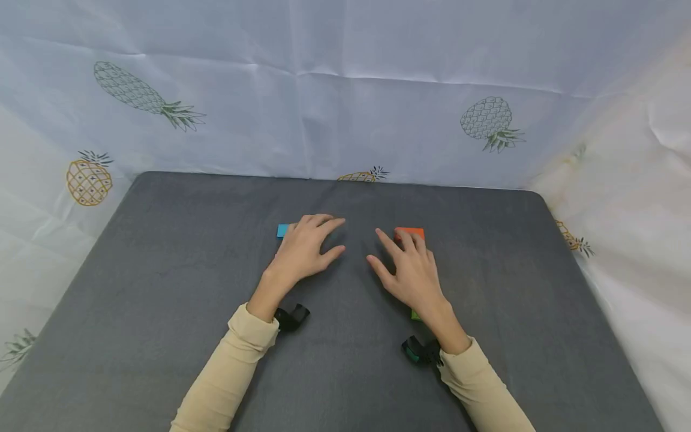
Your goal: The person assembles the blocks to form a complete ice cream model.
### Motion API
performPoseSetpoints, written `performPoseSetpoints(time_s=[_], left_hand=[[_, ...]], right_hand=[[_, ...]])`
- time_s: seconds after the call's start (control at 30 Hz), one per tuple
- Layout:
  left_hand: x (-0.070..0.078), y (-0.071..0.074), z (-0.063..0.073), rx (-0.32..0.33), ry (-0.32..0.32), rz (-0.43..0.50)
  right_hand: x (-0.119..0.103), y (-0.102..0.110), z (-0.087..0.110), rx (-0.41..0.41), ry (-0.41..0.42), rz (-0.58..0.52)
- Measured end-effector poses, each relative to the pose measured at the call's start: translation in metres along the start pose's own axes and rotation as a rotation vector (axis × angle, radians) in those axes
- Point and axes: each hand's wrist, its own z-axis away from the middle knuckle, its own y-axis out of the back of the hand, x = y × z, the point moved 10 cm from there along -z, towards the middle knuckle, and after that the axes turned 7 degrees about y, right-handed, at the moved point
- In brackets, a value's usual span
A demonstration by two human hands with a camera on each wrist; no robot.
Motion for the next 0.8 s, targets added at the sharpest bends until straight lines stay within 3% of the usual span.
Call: performPoseSetpoints(time_s=[0.3,0.57,0.8], left_hand=[[-0.037,0.011,0.0,-0.072,0.076,0.09],[-0.068,0.015,0.004,-0.136,0.123,0.202],[-0.087,0.015,0.008,-0.167,0.144,0.232]], right_hand=[[-0.004,0.018,0.01,0.143,0.0,-0.05],[0.002,0.03,0.028,0.184,-0.073,-0.148],[0.007,0.035,0.044,0.208,-0.113,-0.165]])
